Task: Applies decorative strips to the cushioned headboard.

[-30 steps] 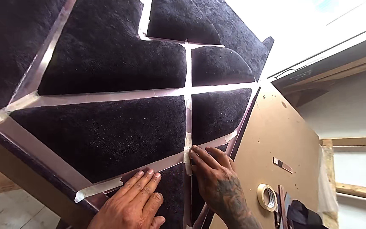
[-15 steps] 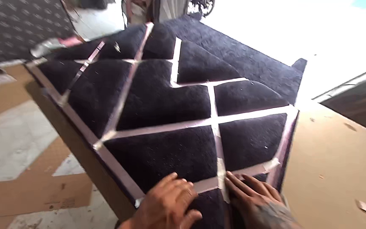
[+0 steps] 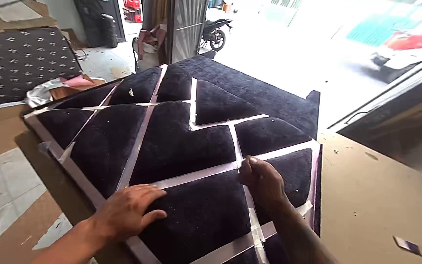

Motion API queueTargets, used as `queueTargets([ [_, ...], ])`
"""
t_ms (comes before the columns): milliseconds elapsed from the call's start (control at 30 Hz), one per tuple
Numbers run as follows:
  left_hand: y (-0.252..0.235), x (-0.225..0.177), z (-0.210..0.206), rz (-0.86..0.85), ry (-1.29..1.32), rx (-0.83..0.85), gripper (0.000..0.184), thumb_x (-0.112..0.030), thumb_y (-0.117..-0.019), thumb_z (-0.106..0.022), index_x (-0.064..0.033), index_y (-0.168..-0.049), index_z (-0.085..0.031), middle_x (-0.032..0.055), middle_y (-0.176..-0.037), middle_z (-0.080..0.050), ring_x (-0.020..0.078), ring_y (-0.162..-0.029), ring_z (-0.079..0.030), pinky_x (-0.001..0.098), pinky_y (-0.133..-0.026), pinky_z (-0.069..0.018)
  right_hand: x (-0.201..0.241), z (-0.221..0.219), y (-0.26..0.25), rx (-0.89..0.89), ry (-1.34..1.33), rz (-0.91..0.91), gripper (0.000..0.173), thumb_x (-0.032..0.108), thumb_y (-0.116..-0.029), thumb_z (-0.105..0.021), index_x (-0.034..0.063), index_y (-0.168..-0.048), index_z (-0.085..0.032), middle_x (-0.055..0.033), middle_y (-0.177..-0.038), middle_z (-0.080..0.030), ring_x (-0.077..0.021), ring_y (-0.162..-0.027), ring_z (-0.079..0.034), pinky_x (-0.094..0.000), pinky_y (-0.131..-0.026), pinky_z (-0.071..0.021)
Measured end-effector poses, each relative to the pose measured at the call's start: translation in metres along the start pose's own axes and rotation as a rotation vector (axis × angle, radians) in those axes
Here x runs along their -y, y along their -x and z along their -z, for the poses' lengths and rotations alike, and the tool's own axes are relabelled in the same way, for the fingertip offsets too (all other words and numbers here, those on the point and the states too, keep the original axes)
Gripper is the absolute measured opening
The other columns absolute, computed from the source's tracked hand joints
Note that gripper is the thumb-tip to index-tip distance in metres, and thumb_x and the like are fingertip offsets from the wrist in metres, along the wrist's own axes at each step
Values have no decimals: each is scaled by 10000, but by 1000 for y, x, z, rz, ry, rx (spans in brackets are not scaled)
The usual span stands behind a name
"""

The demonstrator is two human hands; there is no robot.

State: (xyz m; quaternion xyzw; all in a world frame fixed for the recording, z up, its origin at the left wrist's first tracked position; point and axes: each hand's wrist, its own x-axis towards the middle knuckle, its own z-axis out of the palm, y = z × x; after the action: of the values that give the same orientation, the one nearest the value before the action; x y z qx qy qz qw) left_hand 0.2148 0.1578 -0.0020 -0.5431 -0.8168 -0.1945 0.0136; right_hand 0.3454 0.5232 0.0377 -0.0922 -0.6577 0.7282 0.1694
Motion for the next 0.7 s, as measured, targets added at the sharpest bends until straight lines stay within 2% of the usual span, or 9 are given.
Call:
queueTargets([
  [67,-38,-9,-6,-89,206,129,603,-655,-1039,-387,-236,-1389,-643,-61,-1418,-642,65,-1347,-564,339,-1144,-478,-14,-8,-29,189,-118,4,415,441,-1030,-384,219,-731,-565,93,-587,-406,-41,-485,-364,-227,-472,-330],
  [133,-69,-14,-10,-132,214,324,763,-713,-1018,-339,-146,-1489,-535,29,-1529,-551,147,-1433,-494,396,-1196,-409,-17,-15,-53,302,94,3,511,443,-1053,-330,139,-799,-653,16,-613,-524,-95,-521,-488,-278,-510,-440],
  [200,-81,-14,-11,-122,197,460,927,-783,-974,-322,-74,-1563,-412,116,-1577,-487,245,-1451,-480,478,-1169,-424,7,-28,-57,398,561,-11,554,426,-1078,-324,111,-959,-763,-27,-907,-755,-133,-826,-710,-367,-772,-601],
  [233,-84,-11,-12,-109,214,498,973,-797,-958,-345,-50,-1581,-364,146,-1592,-459,276,-1462,-465,499,-1166,-421,24,-39,-54,422,881,-34,523,486,-1081,-364,198,-1059,-800,64,-1087,-781,-68,-1020,-725,-363,-917,-607],
  [300,-85,-10,-13,-91,254,571,1028,-807,-941,-376,-18,-1597,-308,193,-1595,-436,317,-1469,-449,514,-1171,-408,42,-63,-43,474,1394,-76,585,638,-1046,-326,298,-1188,-780,137,-1288,-718,-25,-1249,-628,-383,-1085,-517],
  [367,-95,-13,-13,-77,257,637,1058,-805,-934,-387,16,-1595,-289,236,-1564,-460,357,-1437,-482,532,-1138,-433,41,-79,-41,536,1595,-152,667,635,-1059,-244,246,-1225,-759,68,-1348,-694,-90,-1358,-565,-446,-1212,-394],
  [500,-104,-24,-17,-23,243,723,1128,-799,-905,-445,110,-1555,-292,320,-1548,-433,453,-1438,-447,608,-1164,-362,-23,-94,-24,506,1741,-301,738,574,-1070,-182,115,-1228,-739,-65,-1404,-661,-215,-1405,-535,-529,-1265,-265],
  [633,-105,-24,-10,-32,290,799,1211,-810,-858,-527,101,-1585,-202,340,-1579,-362,458,-1476,-383,611,-1196,-307,10,-116,-33,459,1765,-387,643,499,-1081,-214,177,-1238,-747,8,-1331,-707,-158,-1368,-568,-518,-1272,-250],
  [700,-99,-22,-11,-24,345,758,1194,-788,-857,-554,109,-1576,-232,346,-1587,-345,461,-1493,-352,617,-1214,-271,7,-127,-34,282,1858,-401,704,639,-1029,-277,160,-1139,-781,-40,-1235,-744,-231,-1319,-609,-568,-1261,-243],
])
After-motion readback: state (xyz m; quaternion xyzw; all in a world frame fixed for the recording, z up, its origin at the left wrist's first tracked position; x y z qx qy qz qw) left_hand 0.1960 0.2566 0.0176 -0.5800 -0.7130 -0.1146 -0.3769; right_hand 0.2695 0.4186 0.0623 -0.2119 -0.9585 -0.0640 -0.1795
